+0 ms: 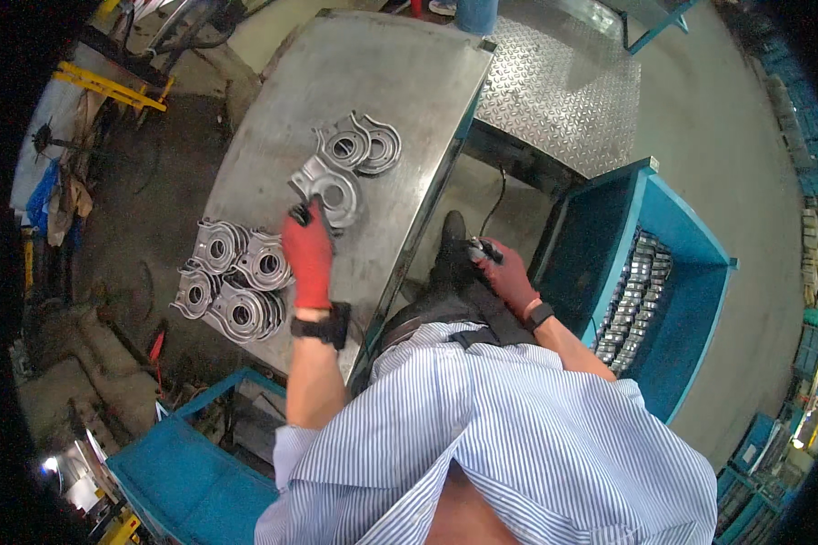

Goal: Manually marking metal components with a pen on a metal table.

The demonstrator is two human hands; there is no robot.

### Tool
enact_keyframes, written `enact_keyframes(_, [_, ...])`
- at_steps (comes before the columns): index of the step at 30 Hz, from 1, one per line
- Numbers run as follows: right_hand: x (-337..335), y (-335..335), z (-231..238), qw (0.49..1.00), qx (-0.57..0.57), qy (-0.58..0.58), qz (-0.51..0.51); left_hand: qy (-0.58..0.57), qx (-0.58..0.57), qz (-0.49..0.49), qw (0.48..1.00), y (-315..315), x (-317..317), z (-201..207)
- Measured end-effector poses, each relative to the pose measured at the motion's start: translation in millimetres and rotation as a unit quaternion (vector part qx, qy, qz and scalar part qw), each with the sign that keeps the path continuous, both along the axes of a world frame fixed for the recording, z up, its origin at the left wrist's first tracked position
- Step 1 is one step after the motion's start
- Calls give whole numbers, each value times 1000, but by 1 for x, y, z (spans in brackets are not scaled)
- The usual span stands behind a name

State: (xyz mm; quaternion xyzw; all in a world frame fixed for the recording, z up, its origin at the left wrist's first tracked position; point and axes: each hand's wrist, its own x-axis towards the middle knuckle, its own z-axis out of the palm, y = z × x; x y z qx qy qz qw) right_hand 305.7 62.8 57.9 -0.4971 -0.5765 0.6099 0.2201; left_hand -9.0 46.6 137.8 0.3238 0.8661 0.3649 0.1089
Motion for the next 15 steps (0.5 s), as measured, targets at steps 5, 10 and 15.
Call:
enact_keyframes(5, [-24,5,5,996,12,-37,80,-226,-25,-6,974,-48,22,-70])
enact_keyframes(10, [-48,8,11,991,-40,-48,121,-405,34,19,914,-51,44,-82])
enact_keyframes(15, [-58,10,-23,972,104,-108,183,-312,35,-17,949,-48,51,-91])
